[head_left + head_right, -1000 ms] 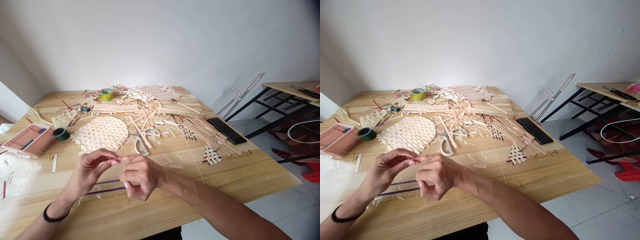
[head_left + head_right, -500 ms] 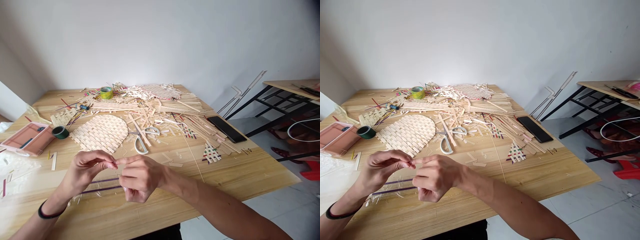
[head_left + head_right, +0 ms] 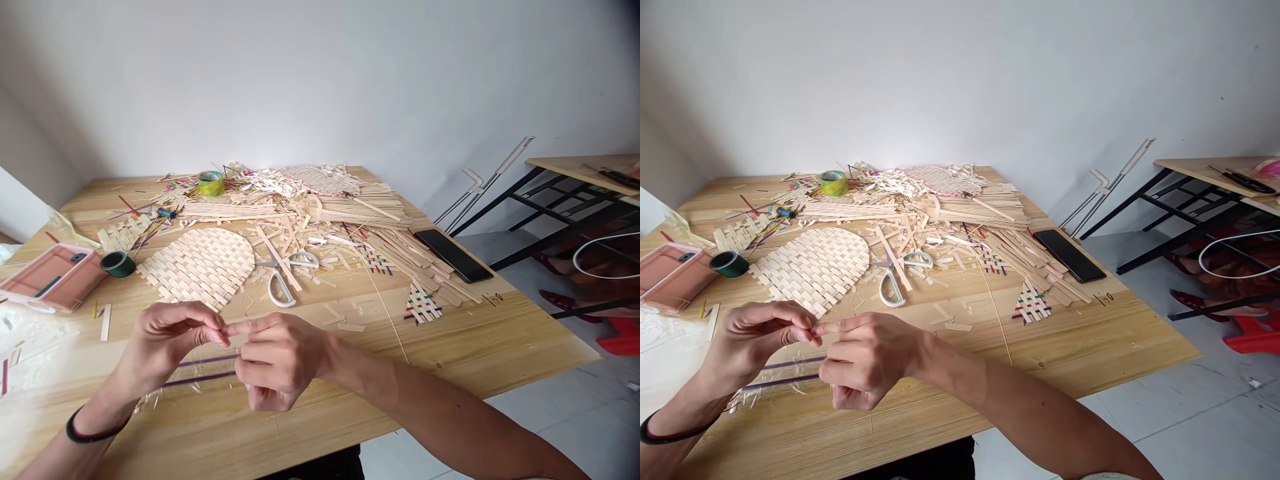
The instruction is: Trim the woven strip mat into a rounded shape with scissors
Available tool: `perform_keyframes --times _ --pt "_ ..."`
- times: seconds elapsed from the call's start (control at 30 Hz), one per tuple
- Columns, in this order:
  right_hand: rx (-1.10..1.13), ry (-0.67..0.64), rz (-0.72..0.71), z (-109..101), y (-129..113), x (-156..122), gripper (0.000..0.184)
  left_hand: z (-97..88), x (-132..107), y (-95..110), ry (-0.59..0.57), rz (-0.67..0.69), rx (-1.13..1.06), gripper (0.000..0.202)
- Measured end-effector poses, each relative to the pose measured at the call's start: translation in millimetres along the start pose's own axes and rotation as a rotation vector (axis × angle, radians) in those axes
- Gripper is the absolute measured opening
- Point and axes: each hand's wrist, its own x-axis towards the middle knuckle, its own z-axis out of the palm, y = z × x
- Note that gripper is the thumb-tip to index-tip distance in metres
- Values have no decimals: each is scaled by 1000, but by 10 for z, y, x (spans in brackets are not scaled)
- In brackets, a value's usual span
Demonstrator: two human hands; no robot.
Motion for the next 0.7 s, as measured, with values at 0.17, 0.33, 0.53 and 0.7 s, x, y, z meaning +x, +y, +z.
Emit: perform_keyframes --times 0.17,0.33,0.53,0.7 --pt "-3 -16 -10 4 2 -3 18 17 -1 39 16 -33 -8 11" --pt "-5 30 6 3 1 -4 18 31 -19 25 54 -60 -34 9" --pt "-44 130 -10 -10 5 1 20 25 -17 35 13 -49 -32 7" --pt "-58 59 -11 -35 -3 0 21 13 -2 52 -20 -44 11 9"
